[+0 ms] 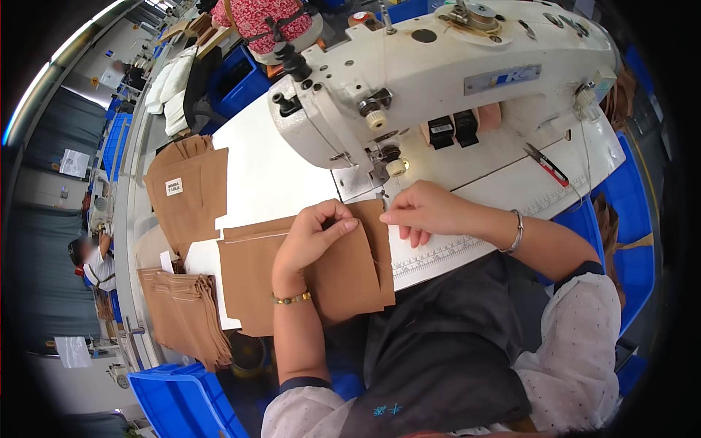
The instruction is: Use an industrial sewing machine to hem and join pieces of brown fabric.
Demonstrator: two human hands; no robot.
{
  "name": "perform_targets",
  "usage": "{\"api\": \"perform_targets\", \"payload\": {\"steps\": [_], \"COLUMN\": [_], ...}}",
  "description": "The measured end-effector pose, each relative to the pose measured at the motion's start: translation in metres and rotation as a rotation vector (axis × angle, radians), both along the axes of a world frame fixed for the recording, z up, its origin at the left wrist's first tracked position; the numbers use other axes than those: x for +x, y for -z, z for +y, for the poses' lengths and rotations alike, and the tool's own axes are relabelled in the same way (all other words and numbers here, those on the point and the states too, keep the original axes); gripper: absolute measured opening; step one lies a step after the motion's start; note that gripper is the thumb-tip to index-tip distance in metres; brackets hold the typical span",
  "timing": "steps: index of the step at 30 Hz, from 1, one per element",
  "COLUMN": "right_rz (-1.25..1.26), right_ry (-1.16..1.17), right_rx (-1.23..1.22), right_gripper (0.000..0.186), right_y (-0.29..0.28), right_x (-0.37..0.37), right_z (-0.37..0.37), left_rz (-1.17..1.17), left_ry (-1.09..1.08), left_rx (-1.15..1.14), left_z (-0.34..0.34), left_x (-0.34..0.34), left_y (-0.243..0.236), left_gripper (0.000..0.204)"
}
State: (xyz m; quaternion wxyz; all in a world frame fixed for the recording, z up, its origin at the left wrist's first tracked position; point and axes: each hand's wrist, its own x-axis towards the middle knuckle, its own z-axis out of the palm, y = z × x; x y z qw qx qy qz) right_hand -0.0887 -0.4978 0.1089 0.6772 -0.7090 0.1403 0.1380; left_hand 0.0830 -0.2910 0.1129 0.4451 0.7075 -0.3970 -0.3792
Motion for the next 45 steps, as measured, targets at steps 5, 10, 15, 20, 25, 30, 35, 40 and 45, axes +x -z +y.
{"api": "perform_targets", "payload": {"steps": [5,10,15,20,25,30,35,40,45], "right_rz": [-0.105,-0.079,-0.058,-0.240,-0.253,-0.239,-0.448,-0.592,-0.548], "right_ry": [0.048,0.017,0.005,0.076,0.138,0.157,0.147,0.217,0.215], "right_rx": [-0.025,0.037,-0.066,-0.128,-0.134,-0.240,-0.353,-0.079,0.098], "right_gripper": [0.035,0.030,0.032,0.037,0.033,0.032,0.027,0.019,0.027], "right_y": [0.005,0.003,0.000,0.006,0.014,0.011,0.030,0.021,0.017], "right_x": [0.030,0.026,0.026,0.027,0.030,0.028,0.033,0.030,0.025], "right_z": [0.001,0.002,0.009,0.013,0.012,0.016,0.016,0.021,0.023], "left_rz": [0.149,0.270,0.079,0.074,0.049,0.225,0.190,-0.131,0.118], "left_ry": [-0.014,-0.023,0.026,0.028,-0.044,-0.120,-0.124,-0.105,-0.025], "left_rx": [-0.072,-0.062,-0.123,-0.140,-0.042,-0.053,-0.101,-0.145,0.094], "left_z": [0.007,0.013,0.011,0.008,-0.002,0.001,-0.005,-0.024,-0.034], "left_x": [0.007,0.006,0.005,0.008,0.004,0.003,-0.004,-0.004,0.008], "left_y": [0.003,0.002,0.003,-0.005,-0.011,-0.006,-0.009,-0.040,-0.037], "left_gripper": [0.009,0.007,0.009,0.011,0.010,0.008,0.009,0.012,0.011]}}
